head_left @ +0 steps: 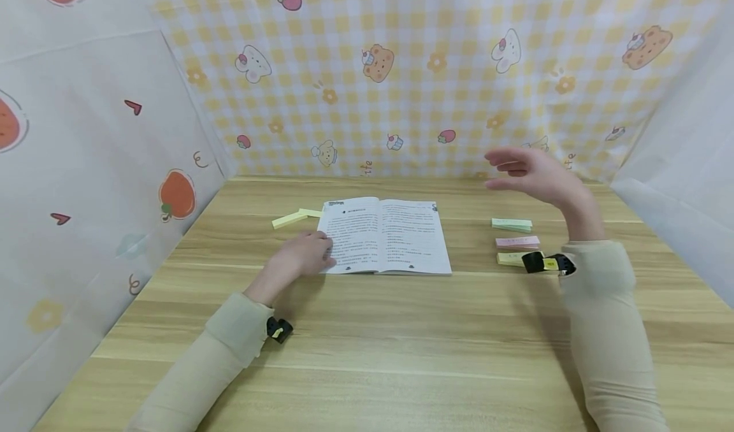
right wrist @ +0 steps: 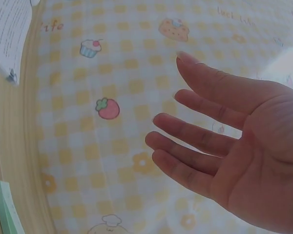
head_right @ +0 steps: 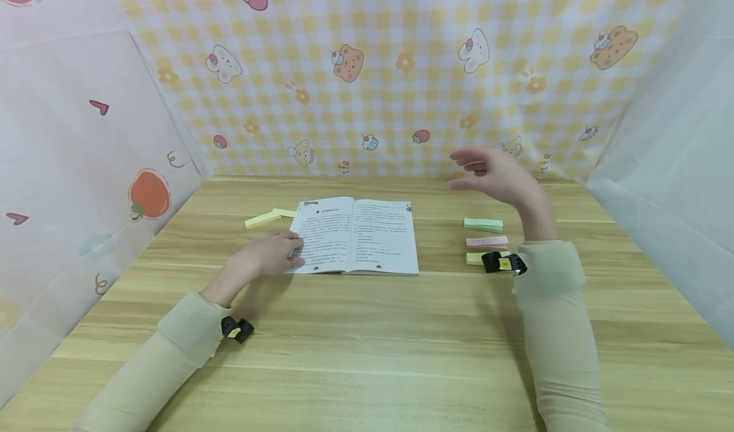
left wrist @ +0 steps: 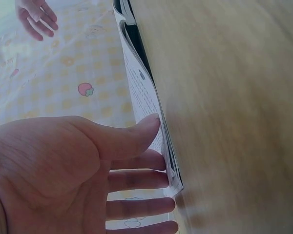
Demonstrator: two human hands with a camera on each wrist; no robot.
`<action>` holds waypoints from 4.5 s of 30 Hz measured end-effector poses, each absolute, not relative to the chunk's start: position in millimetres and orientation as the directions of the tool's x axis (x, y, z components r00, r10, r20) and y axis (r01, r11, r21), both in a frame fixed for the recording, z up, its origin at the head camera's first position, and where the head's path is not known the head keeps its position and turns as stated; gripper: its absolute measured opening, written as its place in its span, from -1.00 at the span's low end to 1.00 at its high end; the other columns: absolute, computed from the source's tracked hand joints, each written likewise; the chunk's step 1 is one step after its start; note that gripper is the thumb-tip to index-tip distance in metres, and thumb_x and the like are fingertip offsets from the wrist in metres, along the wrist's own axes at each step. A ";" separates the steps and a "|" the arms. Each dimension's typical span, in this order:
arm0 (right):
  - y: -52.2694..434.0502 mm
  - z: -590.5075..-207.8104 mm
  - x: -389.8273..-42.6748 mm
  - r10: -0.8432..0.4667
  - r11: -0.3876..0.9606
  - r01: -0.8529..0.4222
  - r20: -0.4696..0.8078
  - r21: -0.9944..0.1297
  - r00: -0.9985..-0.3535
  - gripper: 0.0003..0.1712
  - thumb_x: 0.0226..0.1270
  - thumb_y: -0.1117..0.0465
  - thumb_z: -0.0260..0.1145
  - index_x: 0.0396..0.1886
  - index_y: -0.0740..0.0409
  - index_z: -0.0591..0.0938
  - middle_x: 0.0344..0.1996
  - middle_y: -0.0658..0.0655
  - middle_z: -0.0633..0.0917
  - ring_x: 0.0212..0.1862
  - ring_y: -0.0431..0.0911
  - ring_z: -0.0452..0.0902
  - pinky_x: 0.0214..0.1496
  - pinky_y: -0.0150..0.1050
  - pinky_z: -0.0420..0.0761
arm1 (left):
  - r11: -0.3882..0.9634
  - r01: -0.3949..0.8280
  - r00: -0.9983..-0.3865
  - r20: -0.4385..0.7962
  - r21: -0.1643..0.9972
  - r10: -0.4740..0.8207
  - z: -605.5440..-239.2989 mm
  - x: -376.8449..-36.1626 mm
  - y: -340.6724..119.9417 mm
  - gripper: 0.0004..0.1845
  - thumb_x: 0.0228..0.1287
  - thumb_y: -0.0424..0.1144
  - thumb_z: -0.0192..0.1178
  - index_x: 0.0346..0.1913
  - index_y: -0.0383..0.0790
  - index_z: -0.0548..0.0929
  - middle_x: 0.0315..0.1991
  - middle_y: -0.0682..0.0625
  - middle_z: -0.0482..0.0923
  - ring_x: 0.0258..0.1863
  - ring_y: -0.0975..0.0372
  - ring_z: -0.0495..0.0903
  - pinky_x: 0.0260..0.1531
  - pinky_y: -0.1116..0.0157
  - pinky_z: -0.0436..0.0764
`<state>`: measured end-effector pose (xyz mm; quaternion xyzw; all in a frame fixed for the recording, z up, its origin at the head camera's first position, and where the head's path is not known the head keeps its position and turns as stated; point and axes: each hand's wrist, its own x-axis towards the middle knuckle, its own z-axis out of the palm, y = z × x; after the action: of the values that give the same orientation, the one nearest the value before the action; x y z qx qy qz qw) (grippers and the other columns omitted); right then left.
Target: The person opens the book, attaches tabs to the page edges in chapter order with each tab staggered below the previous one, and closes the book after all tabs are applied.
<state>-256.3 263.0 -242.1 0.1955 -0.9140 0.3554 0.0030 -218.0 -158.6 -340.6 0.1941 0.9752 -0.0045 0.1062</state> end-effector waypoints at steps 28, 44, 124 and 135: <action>321.9 -272.0 -272.3 -0.301 0.742 -0.241 0.010 -0.625 -0.954 -0.35 0.41 0.05 0.38 0.38 0.24 0.46 0.24 0.35 0.56 0.25 0.18 0.48 0.18 0.00 0.51 | 0.920 0.389 -0.899 -0.200 0.049 0.391 -339.5 -217.0 -158.8 -0.77 0.46 -0.09 0.20 -0.33 -0.15 0.54 0.28 -0.29 0.47 0.25 -0.18 0.44 0.20 -0.13 0.47; 342.4 -296.6 -280.0 -0.315 0.757 -0.183 -0.105 -0.627 -0.943 -0.31 0.44 0.07 0.35 0.38 0.39 0.40 0.26 0.50 0.49 0.26 0.35 0.41 0.26 0.29 0.37 | 0.921 0.385 -0.902 -0.187 0.058 0.389 -340.9 -215.7 -159.1 -0.79 0.45 -0.11 0.21 -0.25 -0.19 0.58 0.27 -0.30 0.47 0.26 -0.19 0.43 0.20 -0.15 0.47; 353.6 -344.4 -298.8 -0.273 0.857 -0.193 -0.105 -0.478 -0.956 -0.48 0.28 0.00 0.48 -0.02 0.37 0.68 -0.14 0.22 0.71 0.00 0.14 0.53 0.08 0.12 0.48 | 0.922 0.384 -0.901 -0.199 0.045 0.385 -342.2 -218.9 -159.0 -0.76 0.48 -0.10 0.17 -0.09 -0.25 0.60 0.36 -0.31 0.40 0.35 -0.20 0.35 0.30 -0.15 0.37; 350.0 -334.5 -296.7 -0.260 0.844 -0.208 -0.039 -0.494 -0.965 -0.52 0.24 0.05 0.52 -0.05 0.37 0.70 -0.22 0.17 0.74 -0.16 -0.06 0.58 -0.06 -0.12 0.53 | 0.919 0.386 -0.904 -0.167 0.079 0.394 -342.7 -219.7 -160.6 -0.66 0.44 -0.10 0.22 0.06 -0.31 0.61 0.28 -0.29 0.47 0.24 -0.16 0.48 0.19 -0.14 0.48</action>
<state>-296.7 350.0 -334.5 0.1219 -0.9589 0.2508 -0.0524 -219.7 -160.6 -342.7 0.1999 0.9754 0.0219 0.0903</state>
